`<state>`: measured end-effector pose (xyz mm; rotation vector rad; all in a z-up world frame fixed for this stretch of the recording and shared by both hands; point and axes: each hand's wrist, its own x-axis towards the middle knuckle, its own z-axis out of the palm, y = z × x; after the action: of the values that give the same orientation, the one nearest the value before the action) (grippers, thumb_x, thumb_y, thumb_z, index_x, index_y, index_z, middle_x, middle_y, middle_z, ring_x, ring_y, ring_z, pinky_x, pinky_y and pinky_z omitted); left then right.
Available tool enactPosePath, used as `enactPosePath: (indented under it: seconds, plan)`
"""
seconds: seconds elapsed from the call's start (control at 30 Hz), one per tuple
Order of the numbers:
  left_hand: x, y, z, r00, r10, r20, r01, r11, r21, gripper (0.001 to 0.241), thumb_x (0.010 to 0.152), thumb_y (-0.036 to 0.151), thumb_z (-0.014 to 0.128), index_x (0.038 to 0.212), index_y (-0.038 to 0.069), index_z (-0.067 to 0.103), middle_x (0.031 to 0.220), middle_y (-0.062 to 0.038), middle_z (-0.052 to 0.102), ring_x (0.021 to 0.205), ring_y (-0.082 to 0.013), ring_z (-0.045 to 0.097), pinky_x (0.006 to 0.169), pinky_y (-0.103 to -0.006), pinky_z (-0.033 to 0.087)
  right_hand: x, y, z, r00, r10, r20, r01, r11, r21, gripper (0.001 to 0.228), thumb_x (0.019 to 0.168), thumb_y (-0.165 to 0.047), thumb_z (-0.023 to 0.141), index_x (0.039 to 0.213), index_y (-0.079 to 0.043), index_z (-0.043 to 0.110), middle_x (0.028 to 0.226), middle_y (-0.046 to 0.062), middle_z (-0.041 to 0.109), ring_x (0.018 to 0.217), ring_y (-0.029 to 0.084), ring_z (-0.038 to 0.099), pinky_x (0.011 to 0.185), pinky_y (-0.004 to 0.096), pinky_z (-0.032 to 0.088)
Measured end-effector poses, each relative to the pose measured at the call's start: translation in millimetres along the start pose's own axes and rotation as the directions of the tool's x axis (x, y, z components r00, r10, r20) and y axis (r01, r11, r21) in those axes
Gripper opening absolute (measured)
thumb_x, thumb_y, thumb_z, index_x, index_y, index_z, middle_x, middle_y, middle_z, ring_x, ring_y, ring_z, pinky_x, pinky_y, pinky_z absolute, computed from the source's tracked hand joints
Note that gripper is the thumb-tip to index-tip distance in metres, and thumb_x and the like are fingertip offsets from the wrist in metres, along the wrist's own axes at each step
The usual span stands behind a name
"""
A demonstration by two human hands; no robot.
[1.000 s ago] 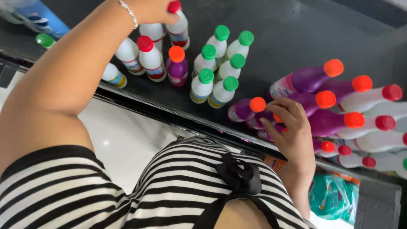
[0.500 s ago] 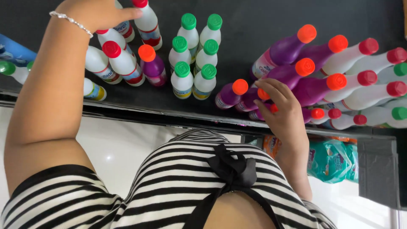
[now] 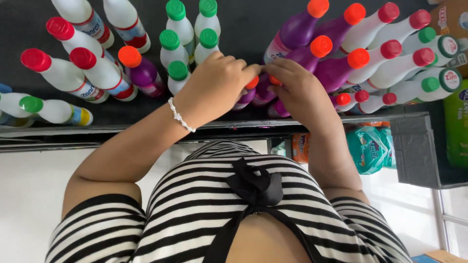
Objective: Organizing and arranging various liquid cleaning bottles on a grocery store shelf.
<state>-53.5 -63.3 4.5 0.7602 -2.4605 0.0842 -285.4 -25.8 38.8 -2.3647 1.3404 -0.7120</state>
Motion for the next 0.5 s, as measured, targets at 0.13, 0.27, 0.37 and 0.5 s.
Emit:
enactPosePath:
  seconds: [0.13, 0.27, 0.37, 0.5]
  plan:
    - [14.0, -6.5, -9.8, 0.985, -0.056, 0.162, 0.059, 0.998, -0.019, 0.032, 0.085, 0.019, 0.077, 0.115, 0.009, 0.069, 0.081, -0.004, 0.07, 0.078, -0.0248, 0.069, 0.08, -0.0385, 0.047, 22.6, -0.9, -1.8, 0.997, -0.075, -0.029, 0.076, 0.997, 0.004, 0.046, 0.087, 0.008, 0.07, 0.131, -0.001, 0.064, 0.128, 0.017, 0.064, 0.116, 0.037, 0.065, 0.096, 0.04, 0.054]
    - [12.6, -8.1, -4.8, 0.985, -0.064, 0.161, 0.071, 0.996, -0.044, 0.025, 0.078, 0.025, 0.078, 0.097, 0.01, 0.071, 0.072, -0.007, 0.07, 0.071, -0.0272, 0.069, 0.073, -0.0402, 0.044, 48.5, 3.8, 0.7, 0.987, -0.135, -0.087, 0.134, 0.991, -0.022, 0.042, 0.085, 0.009, 0.071, 0.125, 0.0, 0.067, 0.123, 0.018, 0.064, 0.114, 0.037, 0.064, 0.094, 0.041, 0.053]
    - [9.4, -13.5, -1.8, 0.995, -0.054, 0.084, 0.057, 0.998, -0.026, 0.021, 0.076, 0.025, 0.079, 0.091, 0.011, 0.072, 0.072, -0.007, 0.07, 0.073, -0.0265, 0.069, 0.075, -0.0411, 0.043, 67.4, 33.1, 19.9, 0.984, -0.128, -0.125, 0.125, 0.992, -0.033, 0.039, 0.083, 0.012, 0.067, 0.12, 0.001, 0.07, 0.119, 0.019, 0.065, 0.111, 0.037, 0.064, 0.093, 0.041, 0.053]
    - [11.8, -18.4, 0.3, 0.997, -0.072, -0.001, 0.072, 0.994, 0.082, 0.019, 0.074, 0.024, 0.08, 0.082, 0.009, 0.071, 0.072, -0.006, 0.07, 0.077, -0.0249, 0.067, 0.086, -0.042, 0.042, 76.5, 55.3, 29.8, 0.978, -0.15, -0.144, 0.132, 0.983, -0.126, 0.037, 0.082, 0.015, 0.061, 0.115, 0.002, 0.072, 0.113, 0.019, 0.066, 0.109, 0.039, 0.063, 0.093, 0.043, 0.053]
